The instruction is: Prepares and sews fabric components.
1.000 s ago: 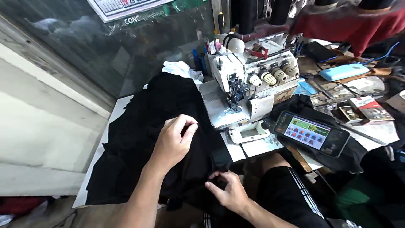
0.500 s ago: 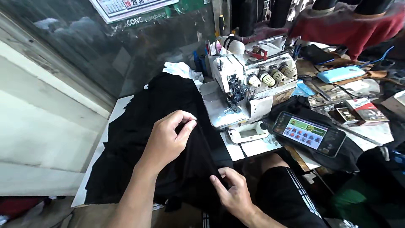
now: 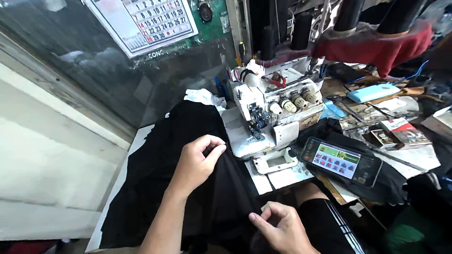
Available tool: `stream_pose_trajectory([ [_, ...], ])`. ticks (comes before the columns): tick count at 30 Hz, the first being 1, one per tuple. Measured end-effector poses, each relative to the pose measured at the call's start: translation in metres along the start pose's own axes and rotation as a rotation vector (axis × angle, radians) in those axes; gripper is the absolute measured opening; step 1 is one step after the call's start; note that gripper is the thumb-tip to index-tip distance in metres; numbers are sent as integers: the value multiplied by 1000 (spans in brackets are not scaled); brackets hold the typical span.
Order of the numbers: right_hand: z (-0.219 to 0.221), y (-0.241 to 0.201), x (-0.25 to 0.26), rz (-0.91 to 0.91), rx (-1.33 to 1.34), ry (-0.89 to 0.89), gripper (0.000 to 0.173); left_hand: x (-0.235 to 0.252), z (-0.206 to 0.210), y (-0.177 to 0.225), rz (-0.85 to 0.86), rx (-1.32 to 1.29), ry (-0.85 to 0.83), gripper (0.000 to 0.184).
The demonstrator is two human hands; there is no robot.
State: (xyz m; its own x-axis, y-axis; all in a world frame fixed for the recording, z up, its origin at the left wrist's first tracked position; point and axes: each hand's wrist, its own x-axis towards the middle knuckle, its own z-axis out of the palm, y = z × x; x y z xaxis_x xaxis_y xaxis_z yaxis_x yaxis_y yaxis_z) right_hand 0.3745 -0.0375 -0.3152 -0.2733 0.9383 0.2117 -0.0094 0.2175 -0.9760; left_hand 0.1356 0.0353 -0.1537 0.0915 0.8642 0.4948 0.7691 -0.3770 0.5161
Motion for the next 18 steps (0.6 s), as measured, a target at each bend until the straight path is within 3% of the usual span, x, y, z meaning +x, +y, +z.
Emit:
stream_pose_trajectory([
  [2, -6, -4, 5, 49, 67, -27, 24, 5, 8, -2, -12, -3, -4, 7],
  [5, -15, -13, 15, 136, 130, -126, 37, 13, 19, -6, -13, -7, -19, 7],
  [9, -34, -37, 25, 162, 122, -173, 18, 33, 29, 1, 9, 15, -46, 7],
  [12, -50, -24, 37, 38, 201, -177, 15, 53, 45, 11, 22, 75, 8, 6],
  [14, -59, -17, 45, 58, 186, -158, 15, 63, 63, 9, 14, 156, 35, 9],
  [18, -75, -13, 46, 111, 183, -212, 16, 66, 71, -9, -69, 254, -80, 10],
])
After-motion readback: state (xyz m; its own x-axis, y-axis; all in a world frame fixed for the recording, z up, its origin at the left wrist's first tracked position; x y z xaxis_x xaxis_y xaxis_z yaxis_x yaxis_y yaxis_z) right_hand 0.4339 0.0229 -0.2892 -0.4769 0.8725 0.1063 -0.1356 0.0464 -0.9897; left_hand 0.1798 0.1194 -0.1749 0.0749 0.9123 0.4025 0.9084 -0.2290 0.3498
